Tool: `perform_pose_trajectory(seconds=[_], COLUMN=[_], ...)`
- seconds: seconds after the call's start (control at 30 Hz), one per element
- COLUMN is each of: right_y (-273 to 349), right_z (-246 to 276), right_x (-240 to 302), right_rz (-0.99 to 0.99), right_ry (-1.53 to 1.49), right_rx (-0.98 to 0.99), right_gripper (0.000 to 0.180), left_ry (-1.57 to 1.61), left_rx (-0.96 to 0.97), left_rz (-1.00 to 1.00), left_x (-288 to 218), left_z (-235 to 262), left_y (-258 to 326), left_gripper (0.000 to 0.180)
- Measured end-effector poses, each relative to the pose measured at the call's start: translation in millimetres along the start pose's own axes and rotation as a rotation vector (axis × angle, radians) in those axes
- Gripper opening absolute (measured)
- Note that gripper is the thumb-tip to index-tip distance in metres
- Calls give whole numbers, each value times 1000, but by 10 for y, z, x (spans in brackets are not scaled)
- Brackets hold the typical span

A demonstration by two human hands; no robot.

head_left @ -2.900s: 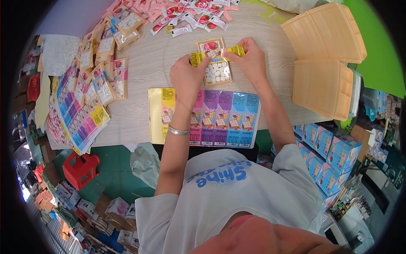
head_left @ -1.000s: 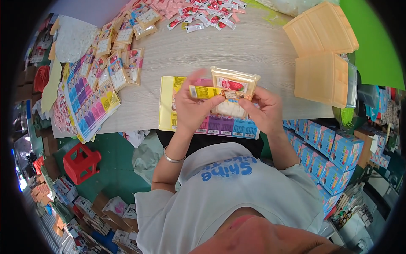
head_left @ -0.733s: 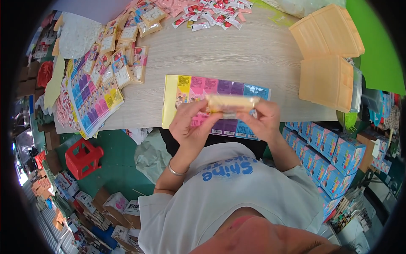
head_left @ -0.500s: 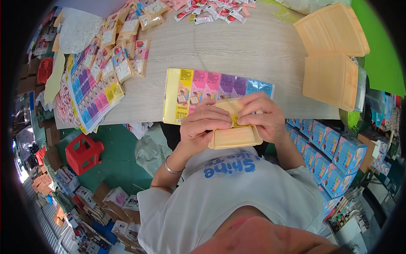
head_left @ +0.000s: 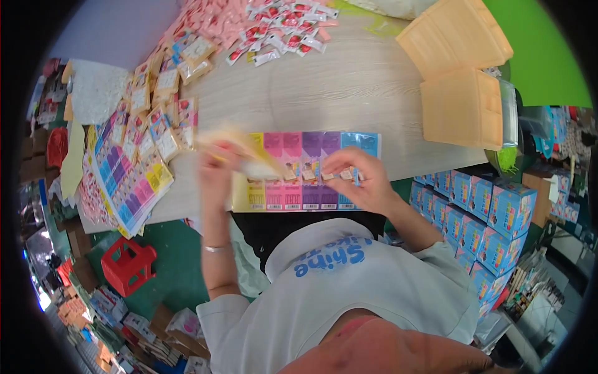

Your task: Packaging small white cubes into plastic trays and sealing them with colorful labels.

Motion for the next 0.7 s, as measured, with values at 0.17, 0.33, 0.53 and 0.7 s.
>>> perform_pose_trajectory(seconds=[0.17,0.33,0.53,0.7], right_y=[261,488,171,306], right_z=[1075,1960,2682,2368], right_x=[142,1234,1775,1198], right_rz=[54,301,-264,-424], right_ry=[-55,717,1359,1382], right_rx=[-361,-754,-761,-603], right_gripper=[22,18,20,27], left_ry=[184,-1192,-730,-893], left_rx=[-246,-375,321,576], left_rz=[-62,-289,-655,-602], left_x=[25,-248,-522,-245], left_z=[1672,1684,-470,-1276], left_y=[-1303,-1458,-610,208], left_gripper=[46,58,69,91])
Point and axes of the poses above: each hand's wrist, its own y-axis away from the middle knuckle, its own z-axis out of the back of the hand, x = y × z, the point moved 9 cm from there along -y, towards the middle knuckle, and after that the axes turned 8 degrees about -z, right-handed, at the moved point
